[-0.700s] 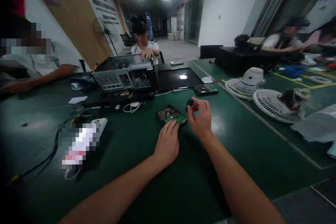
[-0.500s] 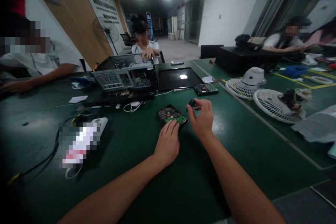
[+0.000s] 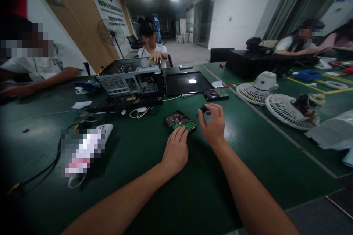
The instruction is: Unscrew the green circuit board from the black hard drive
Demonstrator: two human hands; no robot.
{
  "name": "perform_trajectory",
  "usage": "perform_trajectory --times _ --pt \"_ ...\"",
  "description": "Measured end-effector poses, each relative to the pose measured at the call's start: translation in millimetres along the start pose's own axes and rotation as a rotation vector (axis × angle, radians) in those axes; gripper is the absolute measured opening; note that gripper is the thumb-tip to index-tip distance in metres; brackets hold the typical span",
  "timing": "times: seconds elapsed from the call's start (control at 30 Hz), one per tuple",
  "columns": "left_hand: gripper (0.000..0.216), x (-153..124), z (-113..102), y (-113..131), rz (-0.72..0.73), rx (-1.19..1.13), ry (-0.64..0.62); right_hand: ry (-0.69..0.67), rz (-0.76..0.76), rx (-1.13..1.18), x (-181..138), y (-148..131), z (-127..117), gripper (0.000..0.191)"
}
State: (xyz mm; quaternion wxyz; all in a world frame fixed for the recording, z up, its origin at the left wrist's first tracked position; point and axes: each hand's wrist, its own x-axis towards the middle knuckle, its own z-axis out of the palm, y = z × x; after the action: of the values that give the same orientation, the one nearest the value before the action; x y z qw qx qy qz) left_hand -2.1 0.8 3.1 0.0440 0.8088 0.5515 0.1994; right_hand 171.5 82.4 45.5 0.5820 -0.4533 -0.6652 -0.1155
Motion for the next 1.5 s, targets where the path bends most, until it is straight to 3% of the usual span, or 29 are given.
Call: perform_trajectory --times 0.2,0.37,0.6,1.5 --pt "0.066 0.4 1.7 0.3 -0.004 -0.002 0.008 -0.071 -0.009 0.047 -1.8 -4.4 1.4 0.038" --pt "0.064 0.0 4.0 -0.5 -0.002 -0.001 0.016 -0.054 -0.014 -0.024 -0.4 -5.9 0.4 0.038" --pt "0.064 0.3 2.5 -0.6 0.001 -0.005 0.018 -0.114 0.033 0.048 -3.0 -3.0 1.8 0.039" --pt "0.065 0.9 3.8 -1.0 0.004 -0.01 0.018 -0.018 -0.015 0.022 -1.8 -3.1 2.8 0.032"
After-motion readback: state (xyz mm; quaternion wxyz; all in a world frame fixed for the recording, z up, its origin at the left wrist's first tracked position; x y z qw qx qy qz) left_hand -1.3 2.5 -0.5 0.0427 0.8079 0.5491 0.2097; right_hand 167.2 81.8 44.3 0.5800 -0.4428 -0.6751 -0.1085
